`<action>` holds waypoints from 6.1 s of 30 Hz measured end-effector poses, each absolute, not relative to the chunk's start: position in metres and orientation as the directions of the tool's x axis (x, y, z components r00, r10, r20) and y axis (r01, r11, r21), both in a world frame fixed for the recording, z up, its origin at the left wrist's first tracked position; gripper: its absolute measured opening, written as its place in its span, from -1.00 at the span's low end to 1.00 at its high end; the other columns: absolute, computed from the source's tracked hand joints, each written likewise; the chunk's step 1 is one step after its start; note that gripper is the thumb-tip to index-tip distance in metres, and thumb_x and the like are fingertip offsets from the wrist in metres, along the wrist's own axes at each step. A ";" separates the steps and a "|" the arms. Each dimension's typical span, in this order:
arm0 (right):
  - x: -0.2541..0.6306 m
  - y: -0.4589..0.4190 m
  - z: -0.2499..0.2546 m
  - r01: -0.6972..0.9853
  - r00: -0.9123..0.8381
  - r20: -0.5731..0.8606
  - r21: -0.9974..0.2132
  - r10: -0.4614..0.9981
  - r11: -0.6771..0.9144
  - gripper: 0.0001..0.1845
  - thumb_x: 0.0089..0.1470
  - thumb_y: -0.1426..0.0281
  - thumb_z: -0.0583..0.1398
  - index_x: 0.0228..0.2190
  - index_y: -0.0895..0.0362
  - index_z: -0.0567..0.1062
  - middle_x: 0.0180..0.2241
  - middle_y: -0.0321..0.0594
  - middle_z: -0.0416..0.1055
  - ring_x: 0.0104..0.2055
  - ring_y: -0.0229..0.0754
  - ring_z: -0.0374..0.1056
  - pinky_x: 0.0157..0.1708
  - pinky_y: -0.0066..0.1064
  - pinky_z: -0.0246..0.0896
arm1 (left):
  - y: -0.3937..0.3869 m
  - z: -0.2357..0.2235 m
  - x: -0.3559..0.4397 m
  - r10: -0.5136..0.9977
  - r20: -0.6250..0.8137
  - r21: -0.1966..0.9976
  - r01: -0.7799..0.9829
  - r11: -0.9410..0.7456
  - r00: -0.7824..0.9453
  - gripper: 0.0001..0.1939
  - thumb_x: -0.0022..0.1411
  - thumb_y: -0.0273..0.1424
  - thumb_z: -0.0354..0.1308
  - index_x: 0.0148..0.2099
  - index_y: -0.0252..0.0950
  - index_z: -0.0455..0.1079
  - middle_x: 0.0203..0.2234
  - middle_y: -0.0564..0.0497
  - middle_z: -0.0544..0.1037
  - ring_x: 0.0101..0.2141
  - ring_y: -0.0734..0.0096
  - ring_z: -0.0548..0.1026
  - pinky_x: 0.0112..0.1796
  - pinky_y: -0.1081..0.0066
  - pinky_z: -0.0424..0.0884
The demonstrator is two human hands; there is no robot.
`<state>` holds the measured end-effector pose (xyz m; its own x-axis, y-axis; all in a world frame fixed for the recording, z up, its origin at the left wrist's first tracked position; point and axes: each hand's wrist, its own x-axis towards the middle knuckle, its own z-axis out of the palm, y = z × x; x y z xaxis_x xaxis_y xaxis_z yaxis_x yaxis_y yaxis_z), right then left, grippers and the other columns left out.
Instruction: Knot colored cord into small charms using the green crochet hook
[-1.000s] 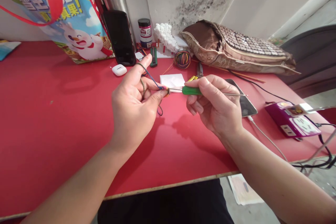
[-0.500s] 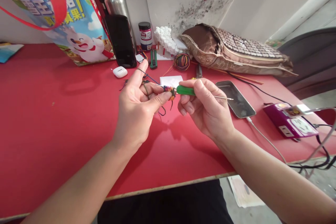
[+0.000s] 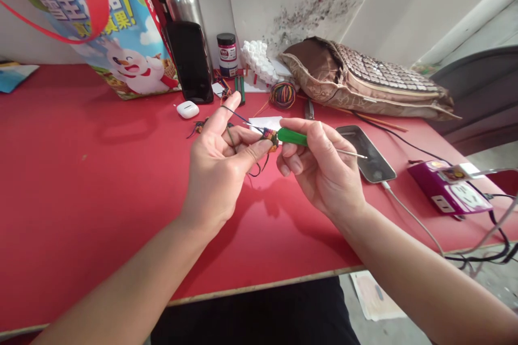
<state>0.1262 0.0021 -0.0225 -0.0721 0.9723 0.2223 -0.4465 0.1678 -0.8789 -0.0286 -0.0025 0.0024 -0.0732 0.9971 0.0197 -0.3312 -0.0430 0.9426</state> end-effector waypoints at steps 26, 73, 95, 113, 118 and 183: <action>0.130 -0.004 -0.022 -0.361 -0.100 0.365 -0.880 0.926 0.308 -0.81 0.40 0.24 0.33 -0.09 -0.03 0.78 -0.39 -0.30 0.60 -0.46 -0.24 0.45 -0.36 -0.27 0.48 | -0.001 0.003 -0.032 0.993 0.037 0.940 -0.334 -0.072 -0.110 -0.23 0.10 -0.55 0.53 0.34 -0.11 0.51 -0.45 0.16 0.62 -0.38 0.40 0.61 -0.35 0.41 0.49; 0.135 -0.001 -0.015 -0.372 -0.066 0.403 -0.859 0.913 0.352 -0.78 0.31 0.15 0.41 -0.20 0.00 0.81 -0.51 -0.30 0.52 -0.61 -0.34 0.23 -0.60 -0.38 0.30 | -0.003 0.024 -0.045 0.995 -0.096 0.917 -0.391 0.079 -0.026 -0.17 -0.08 -0.57 0.63 0.28 -0.33 0.56 -0.47 0.12 0.65 -0.43 0.40 0.62 -0.38 0.39 0.49; 0.142 0.003 -0.013 -0.283 -0.065 0.386 -0.891 0.920 0.354 -0.71 0.27 0.08 0.42 -0.23 0.03 0.78 -0.54 -0.30 0.46 -0.60 -0.32 0.19 -0.61 -0.34 0.23 | -0.003 0.026 -0.047 0.996 -0.087 0.926 -0.369 0.076 -0.013 -0.14 -0.13 -0.53 0.67 0.26 -0.24 0.59 -0.50 0.13 0.59 -0.44 0.34 0.58 -0.47 0.37 0.38; 0.150 0.005 -0.007 -0.288 -0.076 0.421 -0.877 0.904 0.384 -0.79 0.26 0.16 0.44 -0.29 0.01 0.81 -0.54 -0.27 0.48 -0.61 -0.33 0.18 -0.62 -0.37 0.18 | -0.003 0.027 -0.048 0.998 -0.067 0.948 -0.312 0.059 -0.013 -0.31 -0.08 -0.51 0.65 0.15 -0.28 0.64 -0.48 0.08 0.63 -0.50 0.41 0.51 -0.52 0.38 0.32; 0.153 0.004 -0.005 -0.264 -0.075 0.405 -0.889 0.911 0.374 -0.83 0.24 0.19 0.44 -0.29 -0.01 0.83 -0.54 -0.23 0.50 -0.61 -0.29 0.19 -0.63 -0.33 0.15 | -0.002 0.026 -0.049 0.997 -0.078 0.941 -0.329 0.072 -0.004 -0.23 -0.11 -0.53 0.66 0.19 -0.30 0.61 -0.49 0.06 0.63 -0.40 0.30 0.63 -0.47 0.39 0.41; 0.132 -0.003 -0.010 -0.554 -0.236 0.217 -0.831 0.947 0.053 -0.77 0.31 0.19 0.40 -0.23 0.08 0.78 -0.51 -0.34 0.49 -0.63 -0.43 0.09 -0.57 -0.40 0.31 | -0.008 0.012 -0.034 0.981 0.162 0.943 -0.275 -0.186 -0.107 -0.47 0.03 -0.50 0.62 0.07 -0.12 0.68 -0.41 0.10 0.66 -0.39 0.34 0.57 -0.32 0.29 0.59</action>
